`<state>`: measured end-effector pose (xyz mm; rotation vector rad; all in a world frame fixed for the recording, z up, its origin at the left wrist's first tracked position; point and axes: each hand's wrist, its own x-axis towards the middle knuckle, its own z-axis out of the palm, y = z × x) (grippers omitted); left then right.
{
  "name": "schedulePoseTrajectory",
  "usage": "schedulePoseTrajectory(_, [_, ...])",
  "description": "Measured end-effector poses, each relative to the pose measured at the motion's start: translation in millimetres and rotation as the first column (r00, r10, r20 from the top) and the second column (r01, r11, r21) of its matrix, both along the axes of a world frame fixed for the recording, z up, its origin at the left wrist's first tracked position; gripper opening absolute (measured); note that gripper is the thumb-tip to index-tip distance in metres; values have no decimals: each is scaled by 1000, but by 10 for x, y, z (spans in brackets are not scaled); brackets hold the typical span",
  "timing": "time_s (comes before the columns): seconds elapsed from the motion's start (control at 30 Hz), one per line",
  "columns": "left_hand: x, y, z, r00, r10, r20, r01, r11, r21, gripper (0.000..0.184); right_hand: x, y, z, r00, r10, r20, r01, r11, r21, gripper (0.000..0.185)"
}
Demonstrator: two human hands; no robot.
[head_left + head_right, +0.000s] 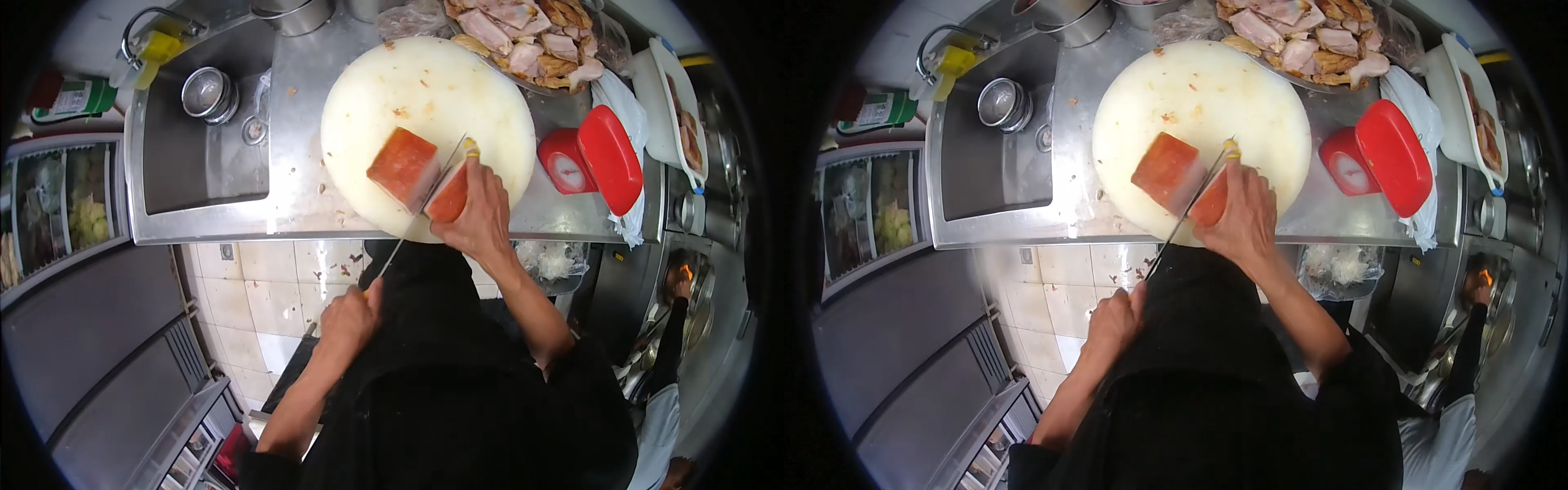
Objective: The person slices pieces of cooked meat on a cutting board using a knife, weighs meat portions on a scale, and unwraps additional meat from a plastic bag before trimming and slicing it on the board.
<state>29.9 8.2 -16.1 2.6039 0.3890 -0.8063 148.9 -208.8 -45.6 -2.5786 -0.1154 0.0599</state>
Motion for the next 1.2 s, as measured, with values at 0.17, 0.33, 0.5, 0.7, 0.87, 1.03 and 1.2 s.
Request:
schedulePoseTrajectory(0.17, [122,153,45,984,-23,178,24,1000,-3,56,273,-148,231,966,-208,-153,201,978,-59,122])
schedulePoseTrajectory(0.33, [490,214,-221,947,-18,320,9,999,30,58,382,-471,423,868,495,-48,-458,757,-466,117])
schedulePoseTrajectory(0.5, [719,204,-273,951,-5,310,-13,998,54,64,693,-309,139,843,485,-234,-530,824,-202,75])
schedulePoseTrajectory(0.7, [639,136,-145,975,68,211,-68,998,-7,72,526,-729,529,993,52,-106,-37,989,140,66])
schedulePoseTrajectory(0.87, [345,270,-127,978,137,160,-111,981,-161,75,543,-1591,1001,933,-337,129,330,941,73,71])
schedulePoseTrajectory(1.03, [178,309,-164,964,237,119,-187,925,-331,73,724,-2312,775,921,-374,113,384,918,-93,78])
schedulePoseTrajectory(1.2, [104,369,-257,963,223,150,-155,915,-372,70,758,-2404,533,916,-355,188,385,909,-159,82])
